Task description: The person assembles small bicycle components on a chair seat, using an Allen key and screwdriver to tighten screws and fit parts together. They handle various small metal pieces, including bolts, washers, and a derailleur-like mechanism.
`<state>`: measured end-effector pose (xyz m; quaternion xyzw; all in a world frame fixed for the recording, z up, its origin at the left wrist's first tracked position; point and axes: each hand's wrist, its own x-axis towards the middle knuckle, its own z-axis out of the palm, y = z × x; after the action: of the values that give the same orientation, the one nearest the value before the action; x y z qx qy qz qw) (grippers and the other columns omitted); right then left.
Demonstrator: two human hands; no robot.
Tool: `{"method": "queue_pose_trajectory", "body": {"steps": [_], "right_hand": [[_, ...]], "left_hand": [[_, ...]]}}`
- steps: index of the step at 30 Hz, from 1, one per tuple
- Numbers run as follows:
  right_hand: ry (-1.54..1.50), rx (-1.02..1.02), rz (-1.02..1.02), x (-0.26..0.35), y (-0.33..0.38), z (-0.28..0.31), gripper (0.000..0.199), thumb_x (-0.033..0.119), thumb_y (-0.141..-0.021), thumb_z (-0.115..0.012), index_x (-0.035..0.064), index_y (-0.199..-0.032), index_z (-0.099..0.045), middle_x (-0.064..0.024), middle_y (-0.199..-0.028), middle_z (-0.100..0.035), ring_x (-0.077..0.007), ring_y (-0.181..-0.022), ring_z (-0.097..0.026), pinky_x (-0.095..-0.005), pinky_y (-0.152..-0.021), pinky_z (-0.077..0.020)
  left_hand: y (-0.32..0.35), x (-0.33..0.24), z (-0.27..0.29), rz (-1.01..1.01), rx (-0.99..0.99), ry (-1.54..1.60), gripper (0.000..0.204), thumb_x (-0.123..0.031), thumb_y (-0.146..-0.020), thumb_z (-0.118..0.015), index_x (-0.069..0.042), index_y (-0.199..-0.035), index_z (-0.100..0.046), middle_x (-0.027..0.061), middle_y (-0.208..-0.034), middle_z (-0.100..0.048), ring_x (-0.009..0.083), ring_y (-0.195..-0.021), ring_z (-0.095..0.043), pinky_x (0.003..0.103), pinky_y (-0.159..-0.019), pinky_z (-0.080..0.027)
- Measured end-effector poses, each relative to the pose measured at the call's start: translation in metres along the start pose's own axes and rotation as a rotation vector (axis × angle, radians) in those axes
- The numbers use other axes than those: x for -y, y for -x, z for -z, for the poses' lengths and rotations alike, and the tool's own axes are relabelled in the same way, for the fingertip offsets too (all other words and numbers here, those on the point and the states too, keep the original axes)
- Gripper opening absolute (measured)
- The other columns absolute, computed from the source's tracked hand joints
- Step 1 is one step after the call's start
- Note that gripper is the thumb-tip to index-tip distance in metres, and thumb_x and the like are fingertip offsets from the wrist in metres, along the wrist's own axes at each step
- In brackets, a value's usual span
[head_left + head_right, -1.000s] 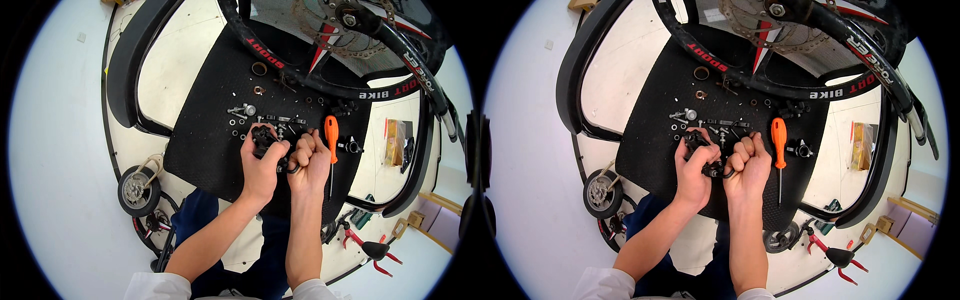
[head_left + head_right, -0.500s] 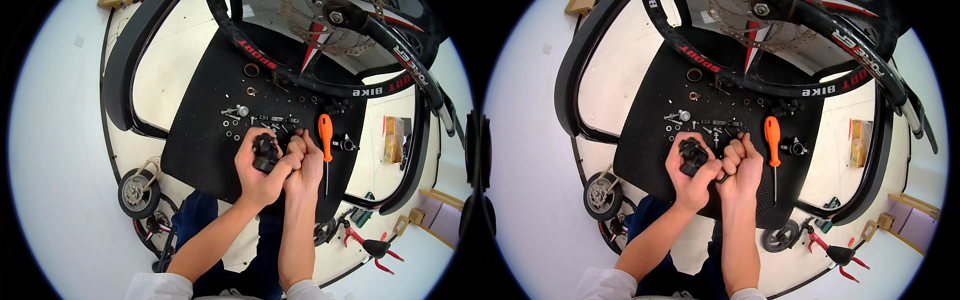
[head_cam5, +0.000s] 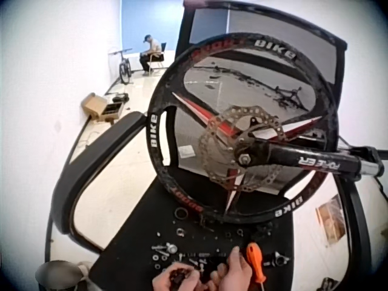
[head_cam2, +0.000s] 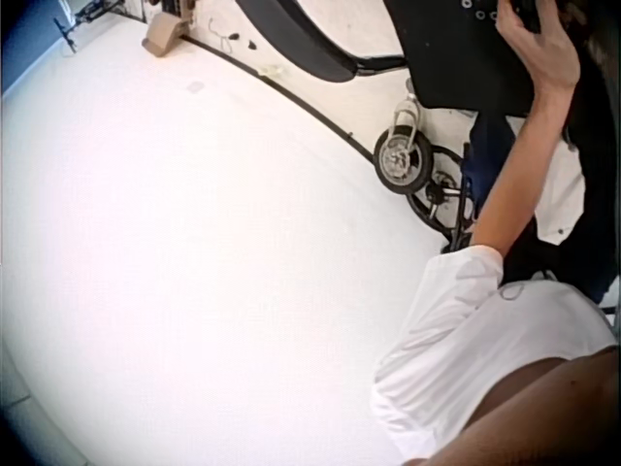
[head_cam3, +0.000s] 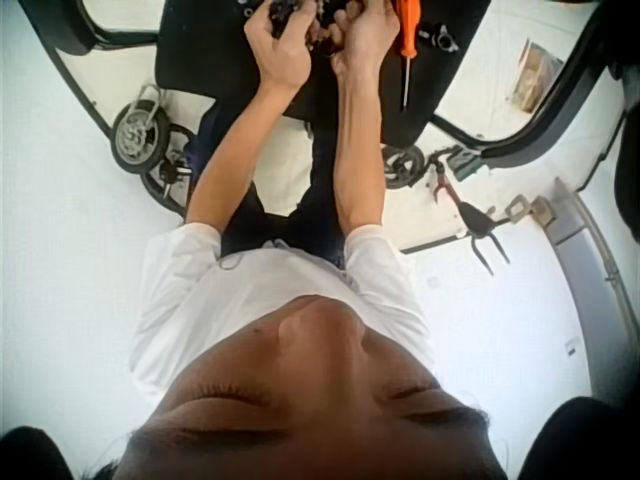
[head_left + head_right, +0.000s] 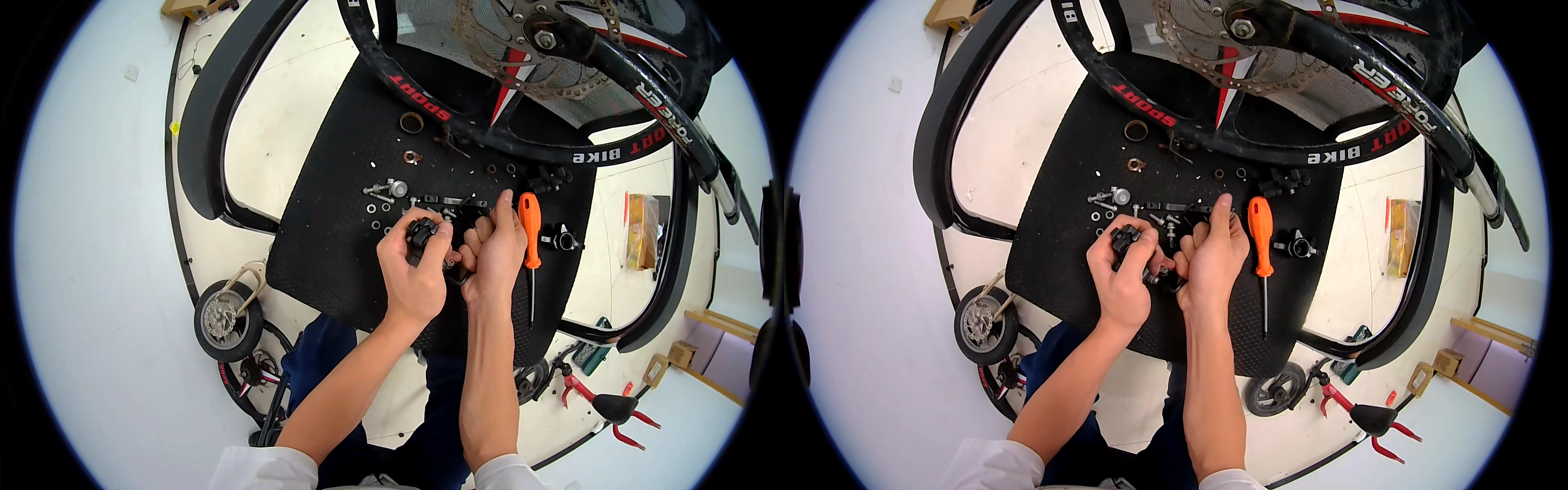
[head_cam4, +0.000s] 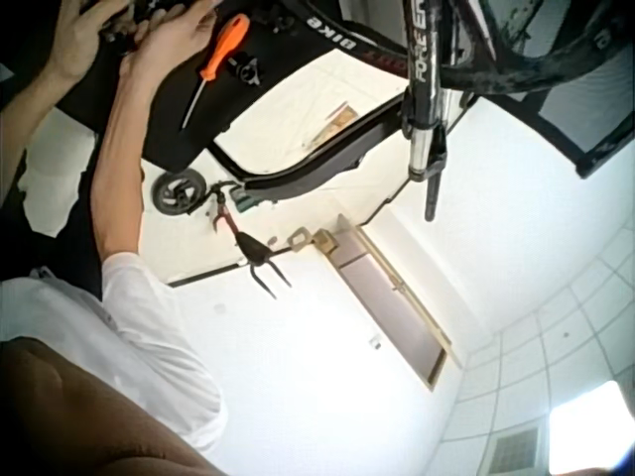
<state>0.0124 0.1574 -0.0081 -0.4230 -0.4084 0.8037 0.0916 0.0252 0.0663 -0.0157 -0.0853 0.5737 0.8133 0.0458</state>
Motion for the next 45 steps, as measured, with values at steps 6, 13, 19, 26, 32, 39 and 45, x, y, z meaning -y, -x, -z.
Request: {"method": "queue_pose_trajectory", "body": {"steps": [6, 13, 19, 26, 32, 39, 45], "right_hand": [[0.061, 0.015, 0.054, 0.002, 0.005, -0.004, 0.035, 0.026, -0.105, -0.054, 0.0143, -0.078, -0.036, 0.007, -0.051, -0.028, -0.0034, -0.039, -0.022, -0.024, -0.033, -0.0151], [0.121, 0.023, 0.073, 0.007, 0.011, -0.005, 0.035, 0.023, -0.105, -0.053, 0.0145, -0.076, -0.035, 0.0072, -0.051, -0.028, -0.003, -0.038, -0.022, -0.0241, -0.033, -0.0154], [0.136, 0.011, 0.087, 0.004, 0.01, -0.004, 0.034, 0.021, -0.104, -0.053, 0.0146, -0.076, -0.035, 0.0074, -0.051, -0.028, -0.0029, -0.038, -0.022, -0.0239, -0.033, -0.0156], [0.121, 0.013, 0.095, 0.0, 0.009, 0.0, 0.034, 0.019, -0.103, -0.054, 0.0148, -0.075, -0.036, 0.0078, -0.051, -0.029, -0.0024, -0.038, -0.023, -0.0238, -0.033, -0.0159], [0.219, 0.062, 0.112, -0.01, 0.006, 0.003, 0.032, 0.02, -0.103, -0.054, 0.0143, -0.076, -0.038, 0.0079, -0.053, -0.031, -0.0024, -0.039, -0.026, -0.0241, -0.033, -0.0182], [0.308, 0.03, 0.133, -0.01, 0.009, -0.004, 0.031, 0.02, -0.103, -0.053, 0.0137, -0.076, -0.04, 0.0069, -0.054, -0.033, -0.0029, -0.039, -0.027, -0.0231, -0.033, -0.0209], [0.322, 0.037, 0.298, -0.015, -0.003, 0.003, 0.037, 0.024, -0.105, -0.05, 0.0082, -0.072, -0.043, 0.0, -0.059, -0.043, -0.0103, -0.053, -0.044, -0.0268, -0.053, -0.0397]], "left_hand": [[0.003, 0.004, 0.004, -0.034, -0.022, 0.037, 0.01, -0.003, -0.091, -0.061, 0.005, -0.086, -0.06, 0.0017, -0.068, -0.057, 0.0059, -0.059, -0.055, 0.024, -0.055, -0.051], [0.009, 0.001, 0.004, -0.08, -0.008, -0.034, 0.009, -0.002, -0.09, -0.062, 0.006, -0.088, -0.06, 0.0043, -0.074, -0.061, 0.0075, -0.062, -0.06, 0.022, -0.057, -0.051], [0.01, -0.002, 0.005, -0.081, 0.013, -0.048, 0.007, -0.002, -0.09, -0.062, 0.005, -0.089, -0.06, 0.0032, -0.071, -0.06, 0.0071, -0.064, -0.06, 0.022, -0.056, -0.049], [0.009, 0.004, 0.005, -0.134, 0.002, -0.168, 0.011, -0.003, -0.092, -0.061, 0.005, -0.085, -0.06, 0.0025, -0.071, -0.057, 0.006, -0.062, -0.057, 0.022, -0.057, -0.049], [0.01, 0.001, 0.011, -0.048, 0.038, -0.212, 0.011, -0.002, -0.092, -0.06, 0.004, -0.083, -0.059, 0.0012, -0.069, -0.057, 0.0056, -0.061, -0.056, 0.024, -0.052, -0.045], [0.006, 0.006, 0.013, -0.009, -0.001, -0.15, 0.01, -0.002, -0.09, -0.062, 0.005, -0.083, -0.058, 0.004, -0.067, -0.058, 0.0078, -0.061, -0.055, 0.026, -0.056, -0.047], [0.01, 0.002, 0.006, -0.042, 0.021, -0.154, 0.012, -0.003, -0.092, -0.06, 0.004, -0.083, -0.058, 0.0019, -0.067, -0.056, 0.0057, -0.06, -0.053, 0.025, -0.053, -0.049]]}}
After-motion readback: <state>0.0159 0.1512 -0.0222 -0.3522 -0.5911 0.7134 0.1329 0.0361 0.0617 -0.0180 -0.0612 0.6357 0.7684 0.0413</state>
